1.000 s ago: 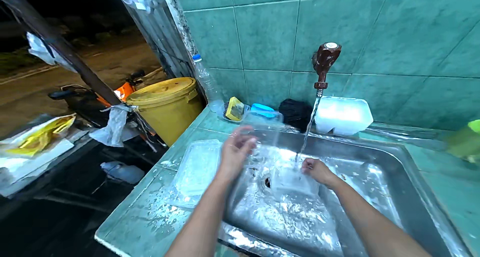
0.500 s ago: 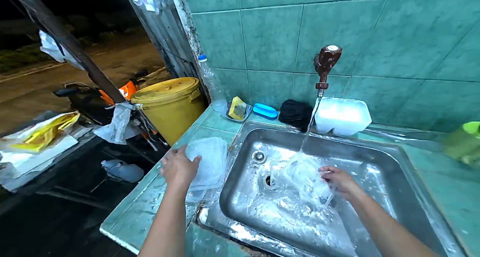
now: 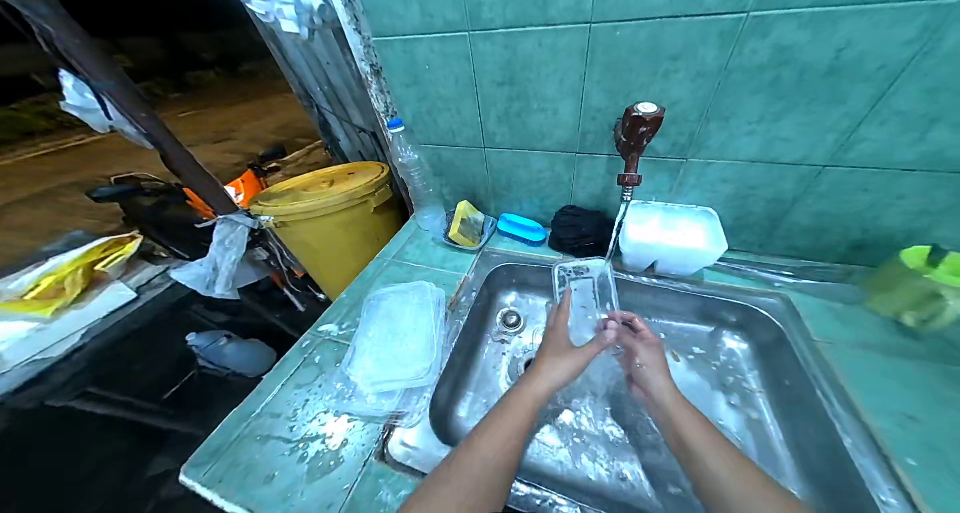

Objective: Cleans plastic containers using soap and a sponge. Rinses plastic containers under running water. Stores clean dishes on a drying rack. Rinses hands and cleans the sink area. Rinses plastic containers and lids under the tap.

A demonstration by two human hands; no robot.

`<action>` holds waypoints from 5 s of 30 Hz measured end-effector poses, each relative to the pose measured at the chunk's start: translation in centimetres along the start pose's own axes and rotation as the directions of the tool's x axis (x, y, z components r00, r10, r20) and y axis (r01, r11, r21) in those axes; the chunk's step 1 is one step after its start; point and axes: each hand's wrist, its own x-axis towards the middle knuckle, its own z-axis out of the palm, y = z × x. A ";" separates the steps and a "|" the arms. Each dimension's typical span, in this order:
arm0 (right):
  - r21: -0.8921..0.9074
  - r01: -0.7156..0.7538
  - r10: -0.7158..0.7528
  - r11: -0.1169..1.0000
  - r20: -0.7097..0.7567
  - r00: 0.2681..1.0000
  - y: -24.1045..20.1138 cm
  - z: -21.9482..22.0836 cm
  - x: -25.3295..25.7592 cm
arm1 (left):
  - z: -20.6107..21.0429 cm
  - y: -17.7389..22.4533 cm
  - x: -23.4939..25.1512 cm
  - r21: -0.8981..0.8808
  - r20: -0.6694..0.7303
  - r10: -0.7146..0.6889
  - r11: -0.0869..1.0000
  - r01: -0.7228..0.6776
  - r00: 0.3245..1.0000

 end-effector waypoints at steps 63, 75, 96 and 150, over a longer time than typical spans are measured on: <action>-0.039 -0.338 0.341 0.940 0.100 0.935 -0.4 -2.1 2.9 | -15.2 -0.4 -4.7 0.480 -0.525 0.245 0.876 0.046 0.815; -0.645 0.489 -0.304 0.587 0.384 0.872 -2.5 -2.2 -0.6 | 0.7 0.2 2.8 -0.579 0.090 -0.210 0.784 0.223 0.974; -0.203 -0.046 0.078 0.978 0.155 0.985 -4.4 -1.2 3.5 | -2.0 0.8 1.8 -0.454 0.011 -0.079 0.888 0.075 0.997; -0.411 -0.356 0.535 0.840 0.510 0.674 1.5 18.5 -4.8 | -22.7 -3.2 -9.3 0.178 -0.381 -0.460 0.815 0.552 0.802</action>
